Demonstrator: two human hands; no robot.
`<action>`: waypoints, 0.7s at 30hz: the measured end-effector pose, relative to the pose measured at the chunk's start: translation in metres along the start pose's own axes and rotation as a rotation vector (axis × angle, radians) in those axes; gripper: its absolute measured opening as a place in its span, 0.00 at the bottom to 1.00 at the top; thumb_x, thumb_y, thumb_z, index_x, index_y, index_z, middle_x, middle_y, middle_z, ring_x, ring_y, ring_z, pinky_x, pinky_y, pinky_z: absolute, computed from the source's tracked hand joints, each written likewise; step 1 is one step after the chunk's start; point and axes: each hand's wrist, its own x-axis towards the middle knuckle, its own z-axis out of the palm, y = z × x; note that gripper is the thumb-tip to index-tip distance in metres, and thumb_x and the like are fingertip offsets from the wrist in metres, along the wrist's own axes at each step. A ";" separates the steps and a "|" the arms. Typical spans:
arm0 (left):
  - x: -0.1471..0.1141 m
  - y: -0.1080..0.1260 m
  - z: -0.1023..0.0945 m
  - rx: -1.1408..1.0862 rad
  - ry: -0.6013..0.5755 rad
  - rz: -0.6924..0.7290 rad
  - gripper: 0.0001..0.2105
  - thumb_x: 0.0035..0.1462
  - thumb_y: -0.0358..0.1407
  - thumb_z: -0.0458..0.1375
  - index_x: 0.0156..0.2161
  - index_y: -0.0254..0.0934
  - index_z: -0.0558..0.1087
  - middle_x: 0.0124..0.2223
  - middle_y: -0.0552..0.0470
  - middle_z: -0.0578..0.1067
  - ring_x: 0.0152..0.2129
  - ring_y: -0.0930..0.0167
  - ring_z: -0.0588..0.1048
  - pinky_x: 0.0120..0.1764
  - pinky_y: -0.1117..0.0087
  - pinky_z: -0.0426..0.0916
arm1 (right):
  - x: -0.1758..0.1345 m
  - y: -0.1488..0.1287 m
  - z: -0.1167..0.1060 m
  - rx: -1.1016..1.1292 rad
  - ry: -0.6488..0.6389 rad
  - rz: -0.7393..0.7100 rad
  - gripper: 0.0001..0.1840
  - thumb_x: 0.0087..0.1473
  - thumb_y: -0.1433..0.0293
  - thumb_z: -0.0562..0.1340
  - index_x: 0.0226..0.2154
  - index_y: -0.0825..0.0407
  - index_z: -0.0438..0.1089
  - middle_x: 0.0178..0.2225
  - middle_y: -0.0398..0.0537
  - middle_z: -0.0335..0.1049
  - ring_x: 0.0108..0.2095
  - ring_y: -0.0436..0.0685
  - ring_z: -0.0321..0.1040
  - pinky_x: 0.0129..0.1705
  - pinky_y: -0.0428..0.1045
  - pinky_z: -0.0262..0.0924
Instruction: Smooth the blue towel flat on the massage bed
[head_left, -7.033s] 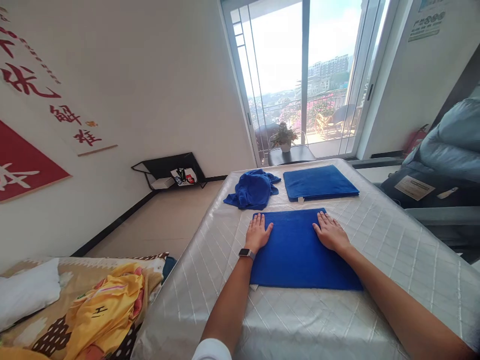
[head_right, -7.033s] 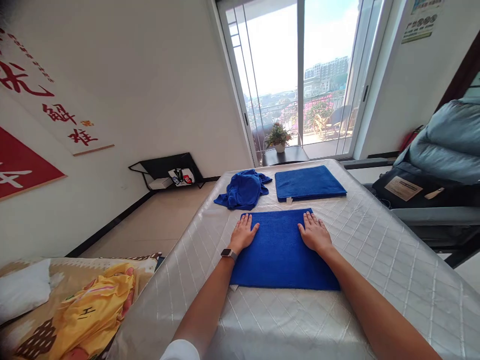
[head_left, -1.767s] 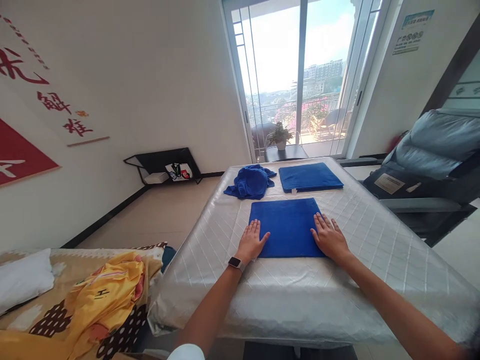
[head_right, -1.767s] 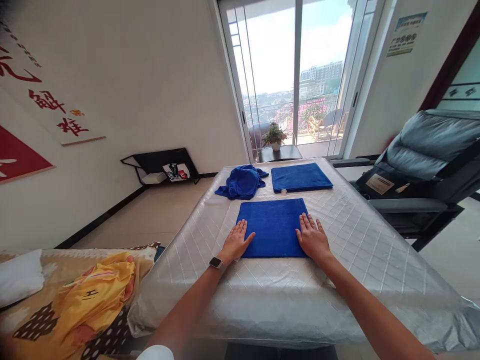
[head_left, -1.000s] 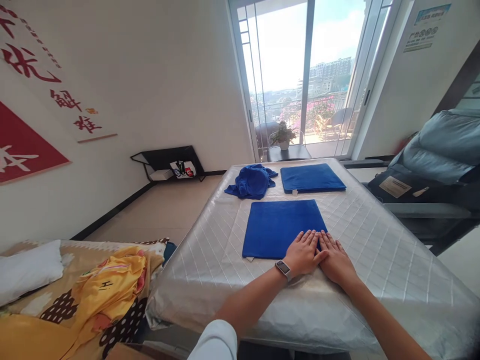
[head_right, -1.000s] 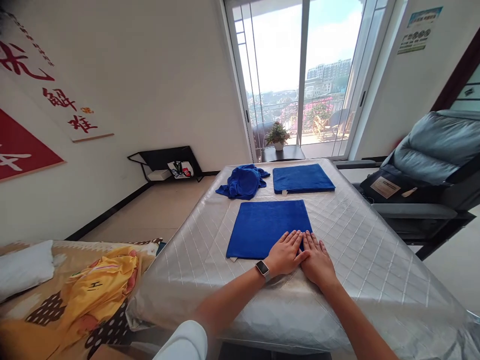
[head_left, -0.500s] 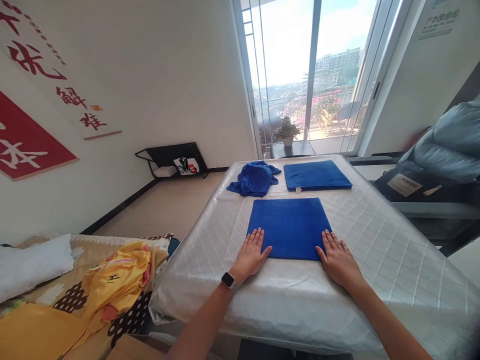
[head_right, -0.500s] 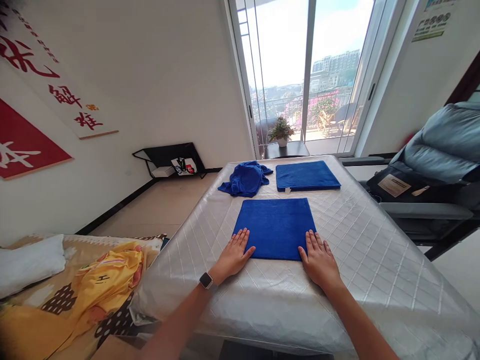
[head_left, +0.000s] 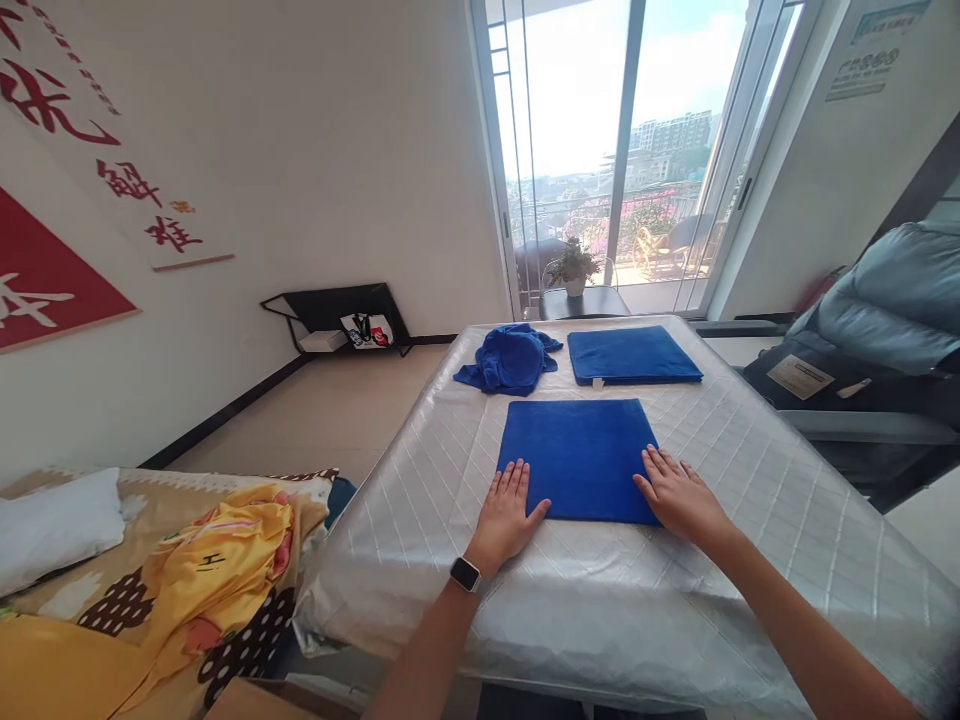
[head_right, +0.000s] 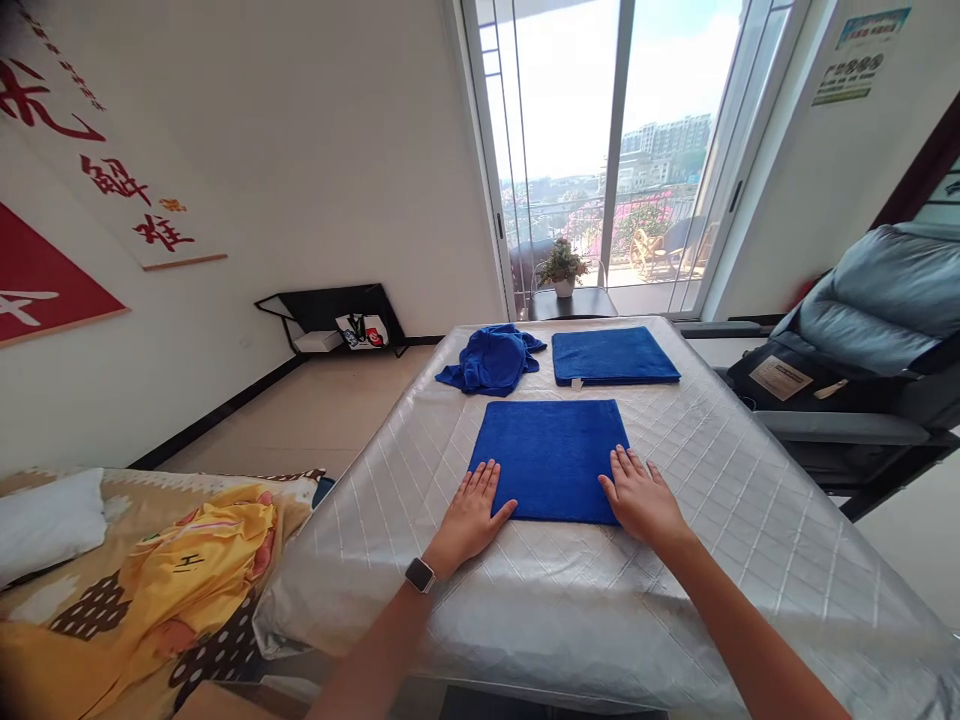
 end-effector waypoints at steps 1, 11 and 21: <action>0.000 0.001 0.000 0.003 0.000 -0.002 0.39 0.67 0.58 0.33 0.71 0.31 0.46 0.72 0.45 0.46 0.69 0.62 0.44 0.69 0.56 0.42 | 0.008 -0.001 -0.005 0.008 0.007 0.002 0.37 0.66 0.57 0.39 0.69 0.59 0.50 0.71 0.53 0.41 0.70 0.60 0.38 0.69 0.61 0.37; 0.002 0.002 -0.015 0.027 -0.123 -0.021 0.40 0.66 0.60 0.32 0.71 0.30 0.47 0.72 0.42 0.45 0.69 0.60 0.43 0.68 0.55 0.44 | 0.049 -0.008 0.022 0.068 0.039 0.099 0.37 0.67 0.58 0.39 0.69 0.63 0.46 0.71 0.56 0.40 0.71 0.61 0.36 0.70 0.58 0.36; 0.102 0.134 0.004 -0.046 0.000 0.387 0.36 0.69 0.53 0.27 0.69 0.28 0.52 0.71 0.42 0.52 0.69 0.66 0.48 0.68 0.62 0.44 | 0.045 -0.001 0.030 0.054 0.092 0.030 0.34 0.66 0.64 0.41 0.69 0.64 0.48 0.71 0.59 0.42 0.70 0.62 0.38 0.69 0.58 0.38</action>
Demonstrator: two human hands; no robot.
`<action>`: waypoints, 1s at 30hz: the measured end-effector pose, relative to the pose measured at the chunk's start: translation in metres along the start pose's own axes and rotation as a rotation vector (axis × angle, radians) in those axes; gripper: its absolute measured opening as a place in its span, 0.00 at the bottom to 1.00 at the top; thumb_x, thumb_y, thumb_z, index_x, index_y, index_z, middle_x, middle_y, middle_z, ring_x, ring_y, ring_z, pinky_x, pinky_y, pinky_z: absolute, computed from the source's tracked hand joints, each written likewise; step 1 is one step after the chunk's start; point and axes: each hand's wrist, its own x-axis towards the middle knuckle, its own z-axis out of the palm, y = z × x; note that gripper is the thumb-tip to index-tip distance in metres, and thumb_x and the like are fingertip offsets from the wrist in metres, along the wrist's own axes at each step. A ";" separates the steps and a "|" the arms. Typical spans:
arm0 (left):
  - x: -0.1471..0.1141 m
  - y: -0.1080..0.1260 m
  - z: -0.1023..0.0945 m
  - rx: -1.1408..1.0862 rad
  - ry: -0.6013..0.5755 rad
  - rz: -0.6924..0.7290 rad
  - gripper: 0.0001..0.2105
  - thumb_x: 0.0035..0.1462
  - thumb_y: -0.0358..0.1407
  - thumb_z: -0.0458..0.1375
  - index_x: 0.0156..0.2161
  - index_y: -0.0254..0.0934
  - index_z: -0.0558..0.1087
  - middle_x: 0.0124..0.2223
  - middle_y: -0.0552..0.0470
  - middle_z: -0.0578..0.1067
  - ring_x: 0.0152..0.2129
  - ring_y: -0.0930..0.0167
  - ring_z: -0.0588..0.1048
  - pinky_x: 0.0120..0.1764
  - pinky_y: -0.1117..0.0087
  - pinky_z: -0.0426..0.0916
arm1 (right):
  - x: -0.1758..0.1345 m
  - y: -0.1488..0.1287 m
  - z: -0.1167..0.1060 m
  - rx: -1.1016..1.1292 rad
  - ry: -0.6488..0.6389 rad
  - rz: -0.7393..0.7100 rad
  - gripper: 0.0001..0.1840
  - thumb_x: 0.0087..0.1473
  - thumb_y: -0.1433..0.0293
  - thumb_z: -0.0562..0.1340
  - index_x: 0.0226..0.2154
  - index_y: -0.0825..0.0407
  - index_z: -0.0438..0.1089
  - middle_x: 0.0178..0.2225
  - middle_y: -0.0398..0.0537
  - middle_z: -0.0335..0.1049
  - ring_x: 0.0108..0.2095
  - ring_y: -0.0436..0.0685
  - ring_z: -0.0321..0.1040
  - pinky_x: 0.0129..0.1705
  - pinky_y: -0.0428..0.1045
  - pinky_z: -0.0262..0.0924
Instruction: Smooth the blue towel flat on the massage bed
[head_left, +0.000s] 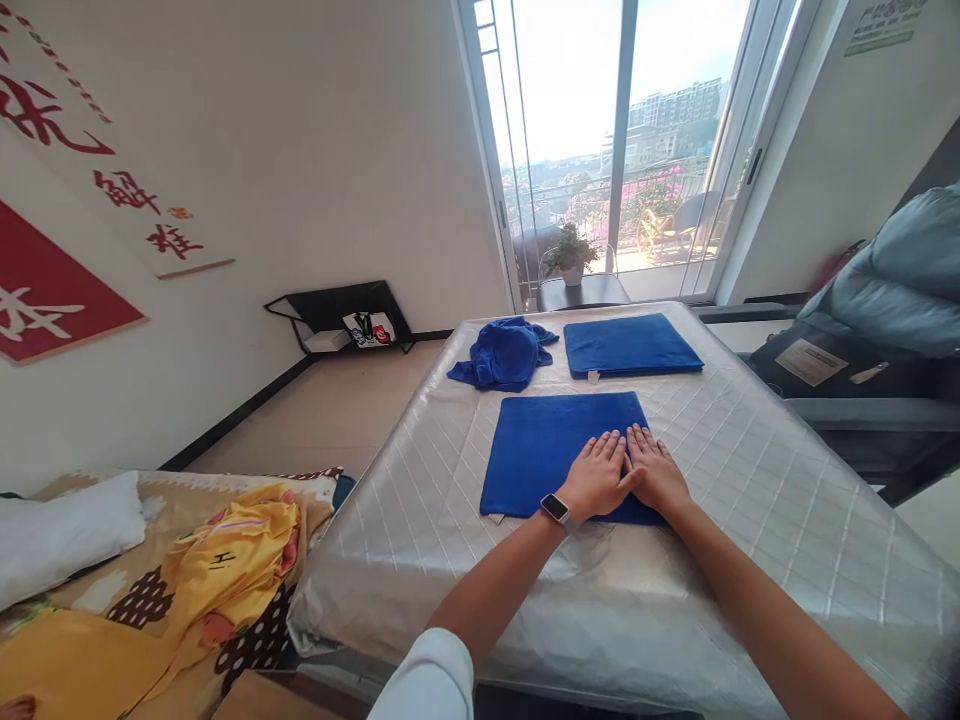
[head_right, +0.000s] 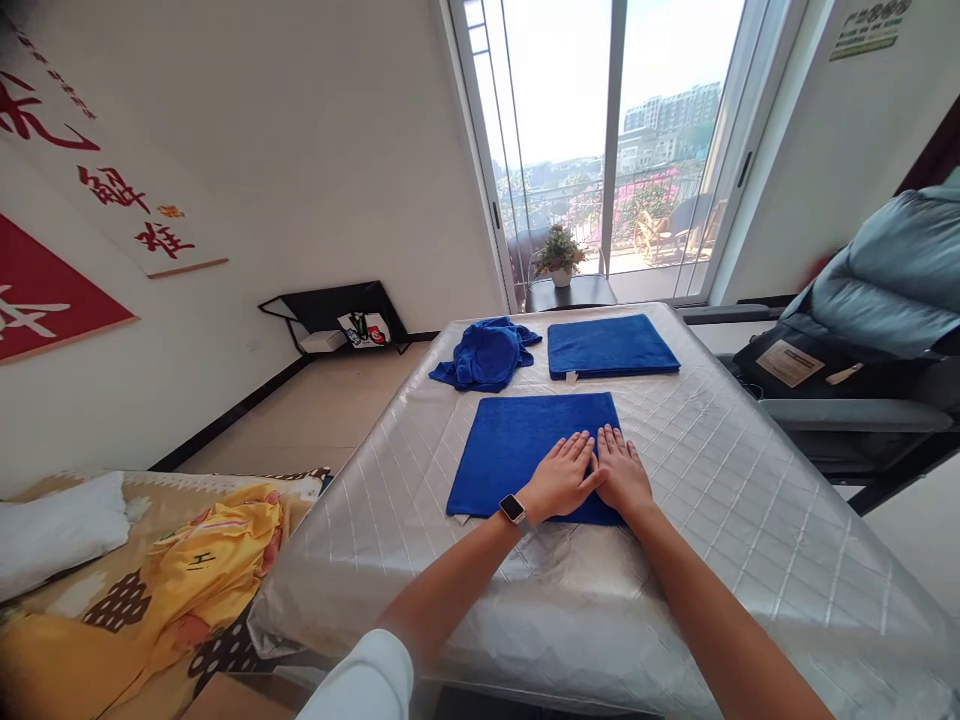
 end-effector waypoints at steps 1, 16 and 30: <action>0.013 0.005 0.006 -0.003 0.017 0.001 0.36 0.70 0.52 0.27 0.69 0.28 0.52 0.71 0.42 0.53 0.69 0.66 0.49 0.67 0.61 0.45 | -0.001 0.001 0.001 -0.003 0.003 -0.010 0.34 0.65 0.66 0.41 0.69 0.63 0.48 0.71 0.58 0.42 0.70 0.61 0.38 0.69 0.57 0.38; -0.048 -0.139 -0.005 0.048 -0.050 -0.391 0.39 0.67 0.57 0.27 0.71 0.31 0.49 0.72 0.44 0.47 0.69 0.64 0.44 0.68 0.56 0.41 | 0.002 -0.005 -0.006 0.007 -0.029 0.054 0.36 0.67 0.60 0.39 0.69 0.64 0.47 0.71 0.56 0.42 0.70 0.61 0.39 0.69 0.58 0.37; -0.062 -0.158 -0.004 0.028 -0.019 -0.487 0.39 0.67 0.57 0.29 0.70 0.29 0.49 0.72 0.40 0.47 0.69 0.61 0.45 0.67 0.55 0.44 | 0.014 -0.005 -0.023 -0.146 0.067 -0.021 0.33 0.65 0.63 0.42 0.66 0.61 0.56 0.69 0.59 0.49 0.69 0.63 0.43 0.69 0.63 0.34</action>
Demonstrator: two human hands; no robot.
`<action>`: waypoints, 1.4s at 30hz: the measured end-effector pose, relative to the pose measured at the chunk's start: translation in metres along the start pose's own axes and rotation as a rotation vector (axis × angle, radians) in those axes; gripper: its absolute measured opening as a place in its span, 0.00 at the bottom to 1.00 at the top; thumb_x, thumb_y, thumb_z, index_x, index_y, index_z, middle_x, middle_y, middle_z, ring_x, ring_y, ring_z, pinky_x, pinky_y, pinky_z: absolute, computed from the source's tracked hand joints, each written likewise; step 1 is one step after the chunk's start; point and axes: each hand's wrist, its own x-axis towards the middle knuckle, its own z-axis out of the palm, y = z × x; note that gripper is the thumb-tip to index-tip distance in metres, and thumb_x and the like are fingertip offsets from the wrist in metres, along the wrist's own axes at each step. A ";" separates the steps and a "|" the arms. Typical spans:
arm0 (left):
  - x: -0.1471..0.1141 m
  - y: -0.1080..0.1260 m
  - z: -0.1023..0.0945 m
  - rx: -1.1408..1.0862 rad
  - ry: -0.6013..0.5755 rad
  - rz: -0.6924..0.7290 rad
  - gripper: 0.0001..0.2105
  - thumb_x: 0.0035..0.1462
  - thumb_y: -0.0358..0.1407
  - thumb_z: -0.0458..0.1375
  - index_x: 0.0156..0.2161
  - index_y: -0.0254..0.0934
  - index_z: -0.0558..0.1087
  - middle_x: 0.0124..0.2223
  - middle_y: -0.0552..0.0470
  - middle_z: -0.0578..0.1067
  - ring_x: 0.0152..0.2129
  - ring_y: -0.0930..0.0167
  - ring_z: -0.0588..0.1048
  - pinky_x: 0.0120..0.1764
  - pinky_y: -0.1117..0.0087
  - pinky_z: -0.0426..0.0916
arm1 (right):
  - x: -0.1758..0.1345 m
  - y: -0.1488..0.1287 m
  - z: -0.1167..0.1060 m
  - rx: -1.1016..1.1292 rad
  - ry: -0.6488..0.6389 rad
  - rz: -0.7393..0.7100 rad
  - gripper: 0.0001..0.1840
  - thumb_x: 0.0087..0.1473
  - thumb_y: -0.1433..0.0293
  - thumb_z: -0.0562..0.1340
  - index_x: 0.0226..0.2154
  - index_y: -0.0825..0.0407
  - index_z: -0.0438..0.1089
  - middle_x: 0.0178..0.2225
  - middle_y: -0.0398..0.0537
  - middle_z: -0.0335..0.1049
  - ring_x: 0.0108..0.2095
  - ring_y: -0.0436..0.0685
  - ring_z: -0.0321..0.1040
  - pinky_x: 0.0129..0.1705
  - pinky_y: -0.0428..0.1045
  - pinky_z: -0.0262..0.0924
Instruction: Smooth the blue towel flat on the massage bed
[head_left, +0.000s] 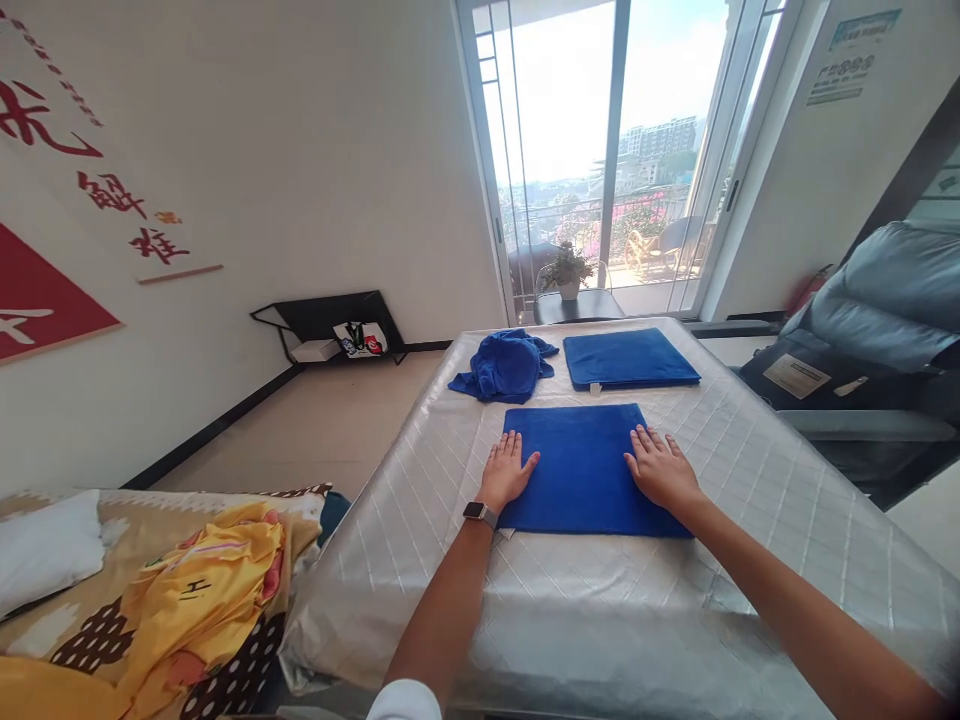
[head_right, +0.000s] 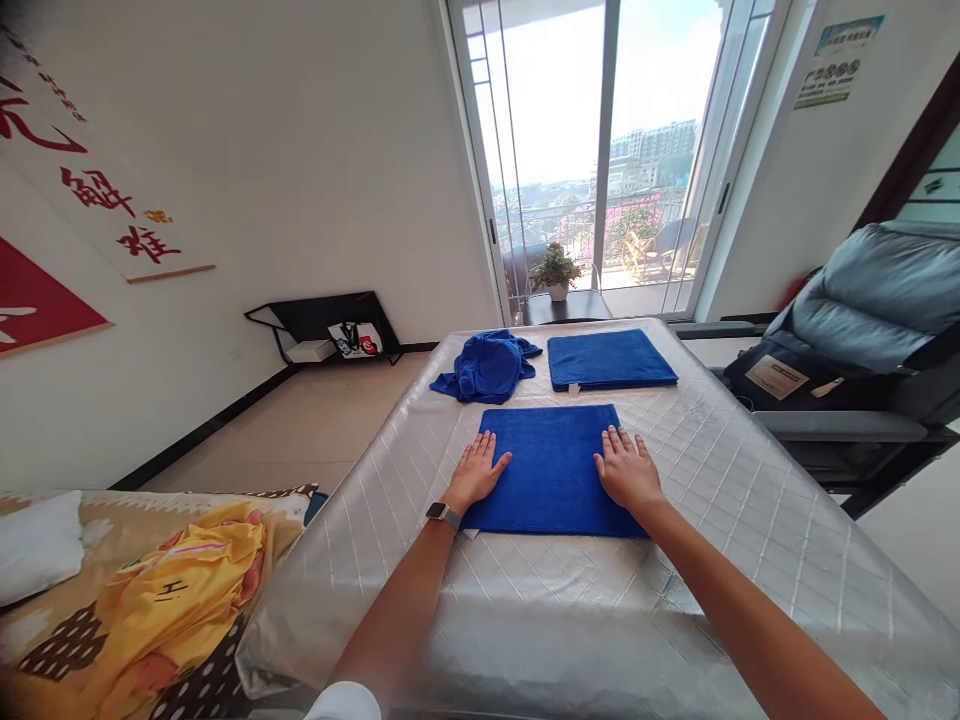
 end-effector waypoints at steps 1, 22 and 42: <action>0.000 0.000 0.000 -0.001 0.003 0.001 0.39 0.67 0.57 0.30 0.70 0.29 0.49 0.72 0.39 0.47 0.69 0.61 0.46 0.67 0.55 0.44 | 0.008 0.003 -0.002 0.010 -0.016 0.006 0.33 0.66 0.63 0.41 0.67 0.61 0.55 0.69 0.58 0.48 0.69 0.63 0.43 0.69 0.62 0.35; -0.001 -0.003 -0.004 0.035 0.026 -0.002 0.38 0.69 0.56 0.33 0.69 0.25 0.52 0.71 0.36 0.50 0.68 0.61 0.48 0.67 0.59 0.47 | 0.088 0.015 0.038 0.205 -0.070 0.106 0.37 0.67 0.57 0.39 0.69 0.63 0.47 0.71 0.57 0.43 0.71 0.60 0.37 0.69 0.56 0.36; 0.093 0.185 0.020 -0.080 0.114 0.411 0.29 0.72 0.47 0.33 0.67 0.30 0.57 0.66 0.39 0.63 0.64 0.66 0.60 0.64 0.60 0.56 | 0.081 0.021 0.036 0.203 -0.067 0.032 0.34 0.62 0.70 0.44 0.69 0.60 0.48 0.72 0.54 0.40 0.71 0.58 0.35 0.69 0.55 0.37</action>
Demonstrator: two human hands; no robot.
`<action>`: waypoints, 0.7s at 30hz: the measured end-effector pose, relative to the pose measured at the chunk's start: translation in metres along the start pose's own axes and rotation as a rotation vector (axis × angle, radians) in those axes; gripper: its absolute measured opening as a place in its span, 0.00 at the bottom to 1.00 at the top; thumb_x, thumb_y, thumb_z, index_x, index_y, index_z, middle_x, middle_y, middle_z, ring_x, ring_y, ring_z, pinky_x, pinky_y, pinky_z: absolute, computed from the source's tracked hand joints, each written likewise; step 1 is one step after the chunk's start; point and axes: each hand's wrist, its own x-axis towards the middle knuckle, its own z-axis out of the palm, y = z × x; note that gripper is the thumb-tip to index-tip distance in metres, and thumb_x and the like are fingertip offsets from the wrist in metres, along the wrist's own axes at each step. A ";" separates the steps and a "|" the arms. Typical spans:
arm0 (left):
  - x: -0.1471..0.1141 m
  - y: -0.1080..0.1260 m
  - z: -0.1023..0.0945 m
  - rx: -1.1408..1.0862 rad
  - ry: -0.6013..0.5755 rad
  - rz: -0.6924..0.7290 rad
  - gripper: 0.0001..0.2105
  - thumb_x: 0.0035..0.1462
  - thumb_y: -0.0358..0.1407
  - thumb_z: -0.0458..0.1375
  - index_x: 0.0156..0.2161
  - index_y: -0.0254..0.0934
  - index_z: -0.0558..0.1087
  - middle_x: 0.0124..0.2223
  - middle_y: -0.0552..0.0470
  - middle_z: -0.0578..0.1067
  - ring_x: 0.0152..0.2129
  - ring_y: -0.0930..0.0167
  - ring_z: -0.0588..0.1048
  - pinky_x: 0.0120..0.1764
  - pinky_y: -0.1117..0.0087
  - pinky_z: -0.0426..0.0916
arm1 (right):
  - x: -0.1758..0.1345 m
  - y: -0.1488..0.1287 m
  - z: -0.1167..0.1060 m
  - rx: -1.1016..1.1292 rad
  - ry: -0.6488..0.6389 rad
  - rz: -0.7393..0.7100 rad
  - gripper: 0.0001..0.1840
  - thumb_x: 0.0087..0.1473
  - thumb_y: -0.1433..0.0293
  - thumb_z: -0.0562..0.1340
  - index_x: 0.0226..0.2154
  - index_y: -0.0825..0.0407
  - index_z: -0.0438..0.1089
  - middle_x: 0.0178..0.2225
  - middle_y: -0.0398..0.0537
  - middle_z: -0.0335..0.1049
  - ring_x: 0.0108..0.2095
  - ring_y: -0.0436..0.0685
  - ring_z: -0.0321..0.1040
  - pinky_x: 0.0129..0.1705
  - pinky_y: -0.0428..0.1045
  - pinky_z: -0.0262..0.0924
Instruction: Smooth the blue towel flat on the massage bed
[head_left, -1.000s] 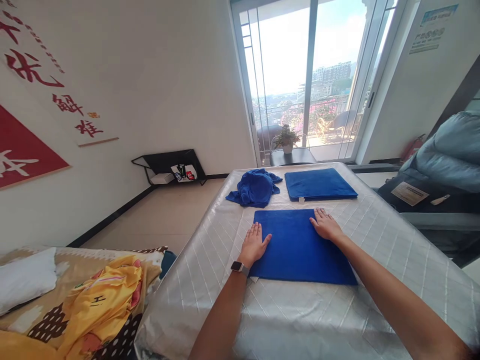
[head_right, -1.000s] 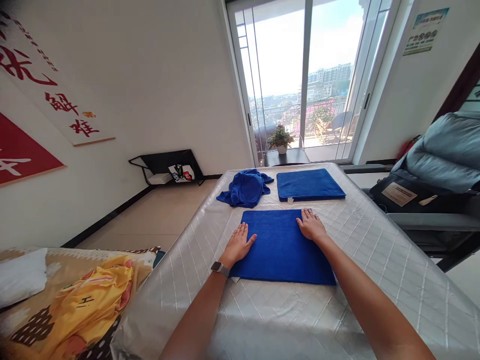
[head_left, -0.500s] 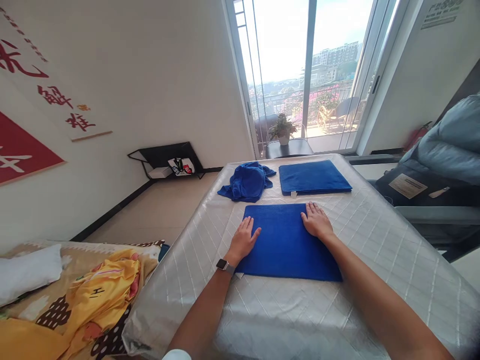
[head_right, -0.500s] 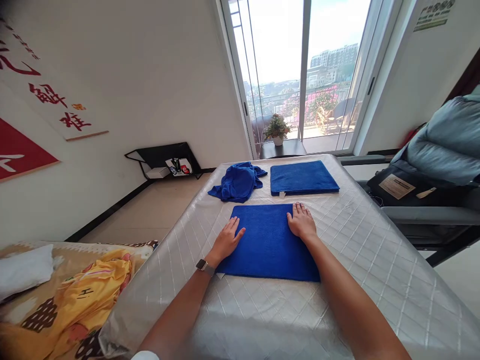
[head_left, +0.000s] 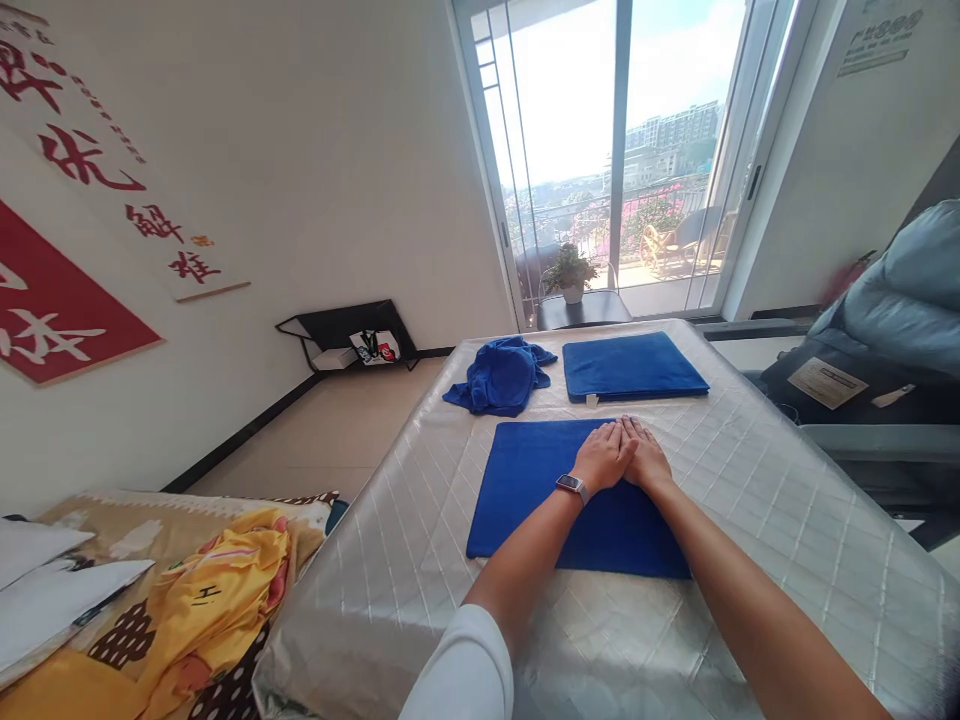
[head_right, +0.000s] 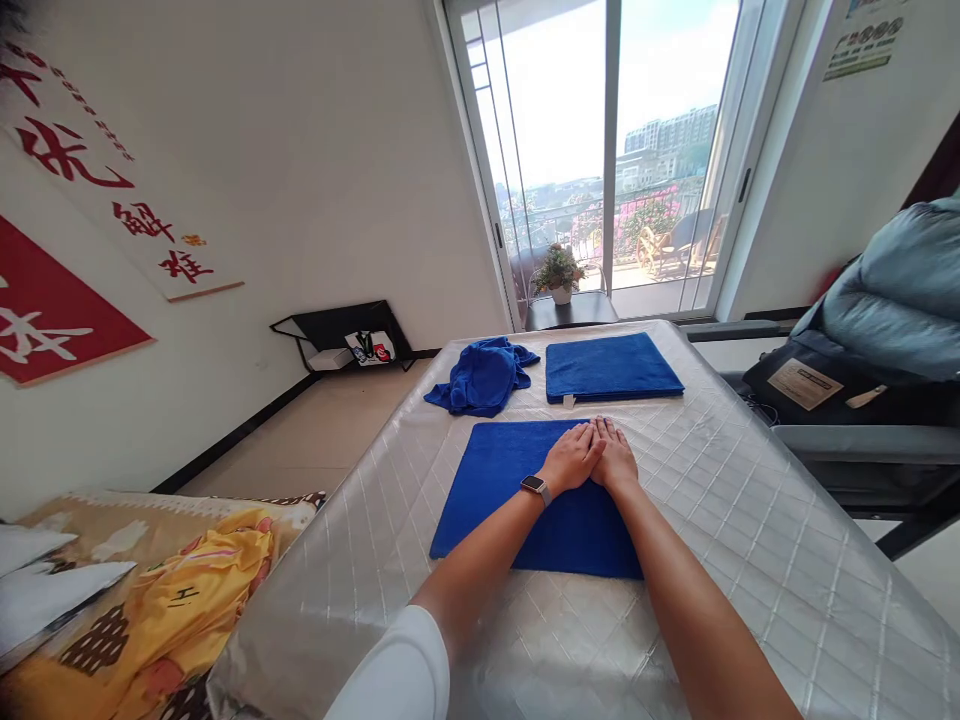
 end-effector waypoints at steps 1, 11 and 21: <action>0.004 -0.001 0.006 0.014 -0.015 -0.028 0.30 0.72 0.48 0.32 0.68 0.31 0.56 0.67 0.39 0.62 0.65 0.66 0.58 0.65 0.58 0.55 | 0.000 0.000 0.001 0.001 0.003 0.001 0.34 0.62 0.69 0.44 0.69 0.60 0.48 0.71 0.54 0.41 0.71 0.58 0.36 0.69 0.55 0.37; -0.036 -0.093 -0.015 0.077 -0.078 -0.247 0.38 0.67 0.57 0.29 0.69 0.31 0.53 0.71 0.42 0.54 0.68 0.64 0.49 0.67 0.58 0.46 | 0.006 -0.008 -0.001 0.044 -0.014 0.095 0.37 0.66 0.57 0.41 0.70 0.61 0.46 0.71 0.55 0.42 0.71 0.58 0.36 0.69 0.55 0.35; -0.077 -0.153 -0.033 0.117 -0.026 -0.446 0.40 0.66 0.58 0.29 0.69 0.27 0.53 0.71 0.38 0.52 0.68 0.62 0.50 0.67 0.58 0.43 | 0.010 -0.006 0.001 0.009 -0.028 0.097 0.37 0.67 0.57 0.39 0.70 0.62 0.46 0.71 0.54 0.41 0.71 0.58 0.36 0.70 0.55 0.35</action>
